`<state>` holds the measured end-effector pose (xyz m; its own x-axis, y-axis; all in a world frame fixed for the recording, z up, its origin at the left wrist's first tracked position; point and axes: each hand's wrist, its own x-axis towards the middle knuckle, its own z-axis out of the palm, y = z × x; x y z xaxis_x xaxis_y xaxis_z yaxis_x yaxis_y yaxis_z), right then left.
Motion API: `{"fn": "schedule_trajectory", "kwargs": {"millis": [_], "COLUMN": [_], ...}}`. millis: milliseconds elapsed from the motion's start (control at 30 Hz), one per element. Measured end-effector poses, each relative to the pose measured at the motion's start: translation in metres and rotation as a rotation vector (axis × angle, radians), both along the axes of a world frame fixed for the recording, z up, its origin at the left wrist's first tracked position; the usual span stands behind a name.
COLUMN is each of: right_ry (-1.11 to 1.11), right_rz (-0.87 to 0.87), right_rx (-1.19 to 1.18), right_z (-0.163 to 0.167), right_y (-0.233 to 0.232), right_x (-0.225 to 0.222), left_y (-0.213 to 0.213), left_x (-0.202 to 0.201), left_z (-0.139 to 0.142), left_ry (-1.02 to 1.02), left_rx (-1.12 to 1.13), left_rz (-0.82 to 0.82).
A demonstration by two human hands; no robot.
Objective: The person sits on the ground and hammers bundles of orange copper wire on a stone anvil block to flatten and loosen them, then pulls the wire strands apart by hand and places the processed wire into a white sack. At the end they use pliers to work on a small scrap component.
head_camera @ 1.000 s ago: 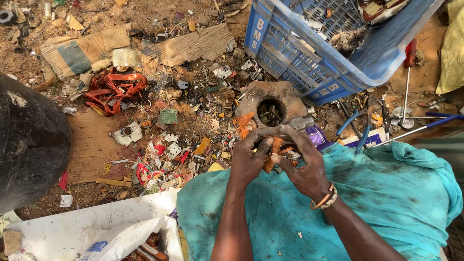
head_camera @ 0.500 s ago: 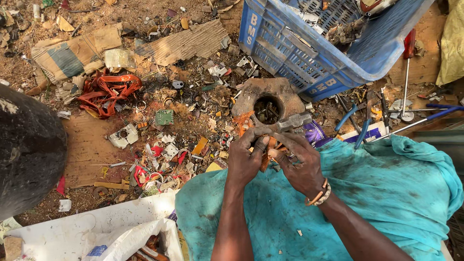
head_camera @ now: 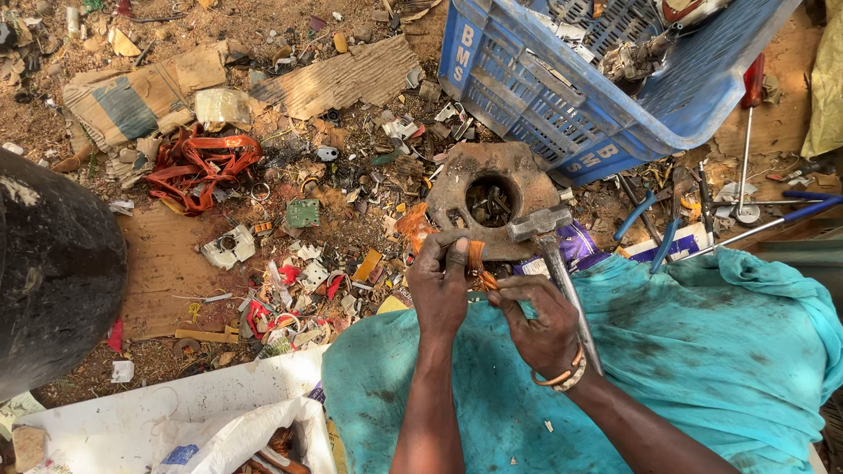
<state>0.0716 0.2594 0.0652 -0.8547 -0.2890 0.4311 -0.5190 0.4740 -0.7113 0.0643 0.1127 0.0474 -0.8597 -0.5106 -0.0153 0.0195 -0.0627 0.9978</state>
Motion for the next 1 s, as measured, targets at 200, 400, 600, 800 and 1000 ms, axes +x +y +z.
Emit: {"fn": "schedule_trajectory", "kwargs": {"millis": [200, 400, 600, 800, 1000], "right_ry": [-0.107, -0.625, -0.891, -1.082, -1.075], "right_rz": [0.203, 0.164, 0.069, 0.258, 0.242], "right_rx": [0.093, -0.26, -0.358, -0.605, -0.534], "right_z": [0.005, 0.027, 0.003, -0.025, -0.019], "right_y": [-0.003, 0.0, -0.005, 0.021, 0.017], "right_x": [-0.001, -0.033, -0.039, -0.036, -0.036], "left_y": [-0.002, -0.017, -0.014, -0.013, -0.007], "left_x": [0.002, -0.002, 0.0, -0.001, -0.002], "left_z": [-0.018, 0.002, 0.029, 0.009, -0.014], "left_ry": [-0.038, -0.031, -0.098, -0.067, -0.02], "left_rx": [0.234, 0.227, -0.145, 0.08, 0.145], "left_rz": [0.07, -0.083, -0.138, -0.138, -0.051]}}
